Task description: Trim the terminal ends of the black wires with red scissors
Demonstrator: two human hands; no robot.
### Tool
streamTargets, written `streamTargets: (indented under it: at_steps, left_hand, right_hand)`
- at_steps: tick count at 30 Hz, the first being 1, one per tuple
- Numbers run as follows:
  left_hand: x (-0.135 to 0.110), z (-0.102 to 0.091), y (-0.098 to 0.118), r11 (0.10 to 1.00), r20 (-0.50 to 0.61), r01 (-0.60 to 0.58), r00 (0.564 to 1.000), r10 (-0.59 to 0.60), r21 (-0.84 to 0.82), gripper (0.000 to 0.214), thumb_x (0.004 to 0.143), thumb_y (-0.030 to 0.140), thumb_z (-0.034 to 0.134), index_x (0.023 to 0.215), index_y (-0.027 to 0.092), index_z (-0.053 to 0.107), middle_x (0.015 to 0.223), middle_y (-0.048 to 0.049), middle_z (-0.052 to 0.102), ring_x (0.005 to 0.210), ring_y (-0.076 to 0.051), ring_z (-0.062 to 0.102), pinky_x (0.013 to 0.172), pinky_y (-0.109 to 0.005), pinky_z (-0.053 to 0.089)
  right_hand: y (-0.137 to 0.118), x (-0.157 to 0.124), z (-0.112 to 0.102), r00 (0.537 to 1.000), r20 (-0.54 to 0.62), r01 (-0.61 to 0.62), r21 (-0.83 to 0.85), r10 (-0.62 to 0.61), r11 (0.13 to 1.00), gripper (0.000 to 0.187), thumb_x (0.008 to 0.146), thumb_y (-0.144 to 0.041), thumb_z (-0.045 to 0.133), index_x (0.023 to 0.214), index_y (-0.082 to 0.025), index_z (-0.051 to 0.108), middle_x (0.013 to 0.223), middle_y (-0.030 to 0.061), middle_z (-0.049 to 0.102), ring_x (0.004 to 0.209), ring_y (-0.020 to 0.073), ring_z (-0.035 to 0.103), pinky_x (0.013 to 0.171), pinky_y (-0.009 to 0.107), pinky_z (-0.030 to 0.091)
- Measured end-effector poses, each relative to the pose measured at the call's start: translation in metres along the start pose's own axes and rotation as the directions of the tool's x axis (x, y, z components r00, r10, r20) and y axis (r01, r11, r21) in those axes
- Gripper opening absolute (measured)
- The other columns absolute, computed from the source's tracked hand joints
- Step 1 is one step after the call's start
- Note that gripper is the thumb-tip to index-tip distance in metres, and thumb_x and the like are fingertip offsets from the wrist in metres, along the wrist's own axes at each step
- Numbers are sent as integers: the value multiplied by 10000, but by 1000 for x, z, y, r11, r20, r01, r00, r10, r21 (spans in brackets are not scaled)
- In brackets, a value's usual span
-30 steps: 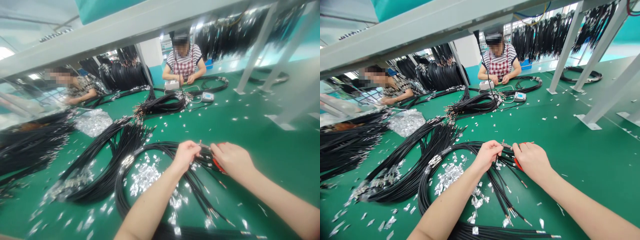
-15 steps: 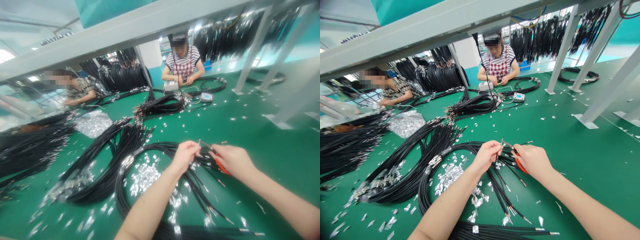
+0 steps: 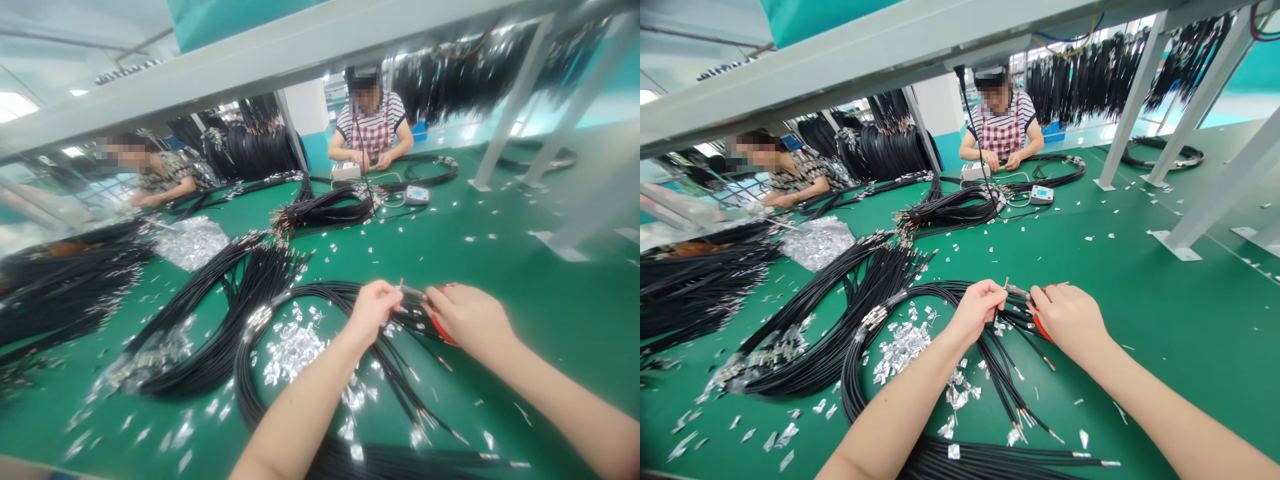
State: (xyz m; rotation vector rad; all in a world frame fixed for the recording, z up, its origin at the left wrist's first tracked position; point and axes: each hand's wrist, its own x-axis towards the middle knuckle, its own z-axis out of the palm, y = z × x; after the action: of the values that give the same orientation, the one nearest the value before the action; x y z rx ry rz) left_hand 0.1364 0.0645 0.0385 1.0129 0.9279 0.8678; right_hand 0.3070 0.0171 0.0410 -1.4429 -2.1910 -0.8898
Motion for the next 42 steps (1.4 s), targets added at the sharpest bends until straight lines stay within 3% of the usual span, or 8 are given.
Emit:
streamTargets:
  at_steps: [14,18,22,26,31,42]
  left_hand:
    - [3,3,-7,995,-70,-60,995,66,80,210,573,272,663,561,150,493,465,33,520,373,-27,334,390,-174,178]
    - [3,4,-9,998,-70,-17,997,21,64,186,580,244,654,577,149,494,461,38,515,347,-20,303,377,-181,158]
    - [6,-1,-12,999,78,46,996,-45,-19,183,634,287,636,637,130,542,516,25,524,344,-16,292,366,-196,152]
    - [10,-4,-17,996,172,74,983,-66,-44,221,654,316,640,706,104,604,572,12,533,371,-17,320,369,-199,171]
    - [11,-1,-19,994,97,101,991,-96,-47,227,583,292,693,625,117,555,541,8,547,366,-18,336,364,-191,179]
    - [9,2,-21,997,-1,53,999,-53,-51,242,531,255,707,586,143,500,486,23,540,330,-16,333,344,-180,172]
  right_hand:
    - [-5,5,-12,988,148,49,-60,-39,997,177,775,-110,472,615,-170,519,492,13,525,448,126,436,509,269,172]
    - [-5,5,-13,984,165,85,-90,-70,992,158,737,-66,464,632,-162,533,486,22,536,438,138,458,507,266,165]
    - [2,1,-10,975,204,105,-65,-90,992,142,735,-91,491,622,-165,534,486,14,547,437,134,474,502,262,165]
    - [12,-7,-6,986,165,24,-26,-20,999,226,818,-221,480,600,-176,526,469,-10,529,424,103,430,489,256,142]
    - [15,-9,-7,994,108,9,12,-10,1000,296,841,-331,475,604,-174,559,481,-1,528,458,102,426,503,255,181]
    - [3,1,-12,989,109,102,-29,-98,994,249,836,-197,443,622,-166,565,514,19,515,497,127,417,560,274,220]
